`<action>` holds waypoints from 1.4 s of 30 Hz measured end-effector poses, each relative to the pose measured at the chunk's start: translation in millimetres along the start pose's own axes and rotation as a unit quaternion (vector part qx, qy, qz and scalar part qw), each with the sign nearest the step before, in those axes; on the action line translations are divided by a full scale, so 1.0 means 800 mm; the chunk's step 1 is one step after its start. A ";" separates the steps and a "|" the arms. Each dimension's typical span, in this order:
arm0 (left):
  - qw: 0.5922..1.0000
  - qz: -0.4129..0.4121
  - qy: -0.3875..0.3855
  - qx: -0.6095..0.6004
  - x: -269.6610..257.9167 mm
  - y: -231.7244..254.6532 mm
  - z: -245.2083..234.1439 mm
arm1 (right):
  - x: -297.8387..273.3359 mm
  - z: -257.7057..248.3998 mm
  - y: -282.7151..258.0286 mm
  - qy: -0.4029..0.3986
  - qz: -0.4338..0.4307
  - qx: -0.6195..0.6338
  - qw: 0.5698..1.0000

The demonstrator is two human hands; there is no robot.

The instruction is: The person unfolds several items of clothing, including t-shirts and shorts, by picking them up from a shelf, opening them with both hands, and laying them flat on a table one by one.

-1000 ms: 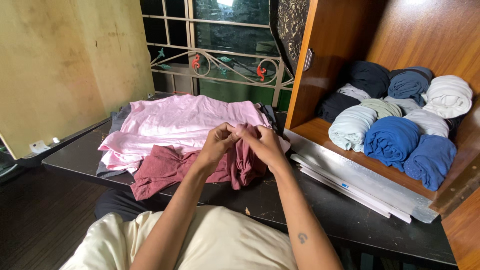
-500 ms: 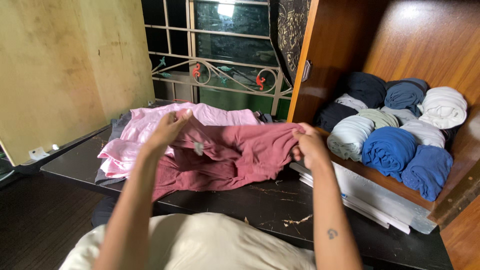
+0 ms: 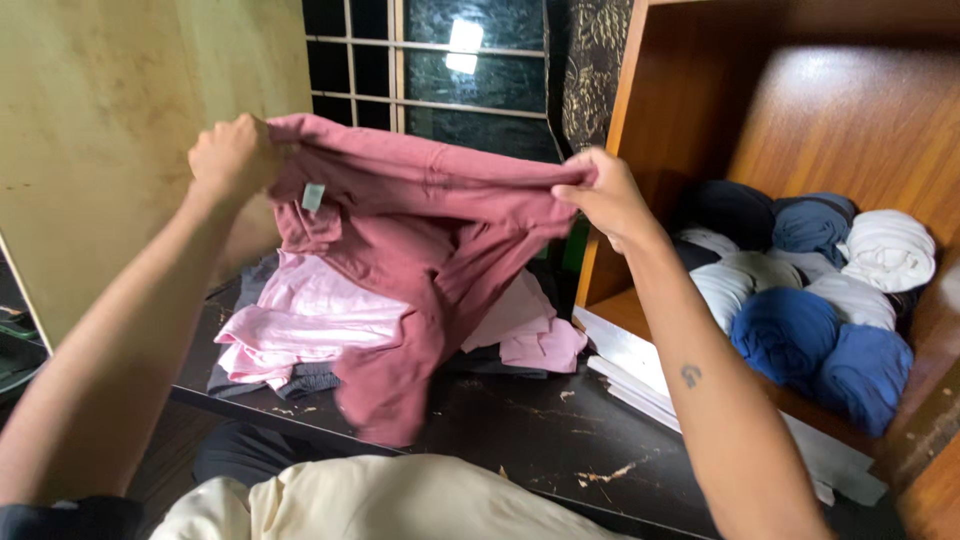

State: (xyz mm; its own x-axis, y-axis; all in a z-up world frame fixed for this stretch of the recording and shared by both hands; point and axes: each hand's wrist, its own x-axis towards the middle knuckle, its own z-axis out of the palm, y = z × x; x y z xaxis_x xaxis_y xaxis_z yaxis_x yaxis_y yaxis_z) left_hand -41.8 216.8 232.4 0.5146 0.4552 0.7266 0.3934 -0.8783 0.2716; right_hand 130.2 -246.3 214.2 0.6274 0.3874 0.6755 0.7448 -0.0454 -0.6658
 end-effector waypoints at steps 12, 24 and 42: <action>0.655 -0.221 -0.265 -0.673 0.155 -0.032 -0.028 | 0.130 0.012 -0.112 0.004 0.218 -0.051 0.975; 0.720 -0.165 -0.060 -0.671 0.180 0.024 -0.028 | 0.256 0.046 -0.046 0.111 0.097 0.063 0.987; 0.719 0.095 0.097 -0.682 0.314 -0.001 0.132 | 0.398 0.085 0.063 0.183 -0.162 -0.054 0.968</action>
State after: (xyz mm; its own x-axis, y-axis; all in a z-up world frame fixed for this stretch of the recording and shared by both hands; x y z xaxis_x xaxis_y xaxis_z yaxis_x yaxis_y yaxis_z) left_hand 167.8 347.1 348.2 0.2924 0.3963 0.8703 -0.8504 -0.3086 0.4262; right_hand 352.1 -62.5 374.2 0.3803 0.0468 0.9237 0.9231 -0.0802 -0.3760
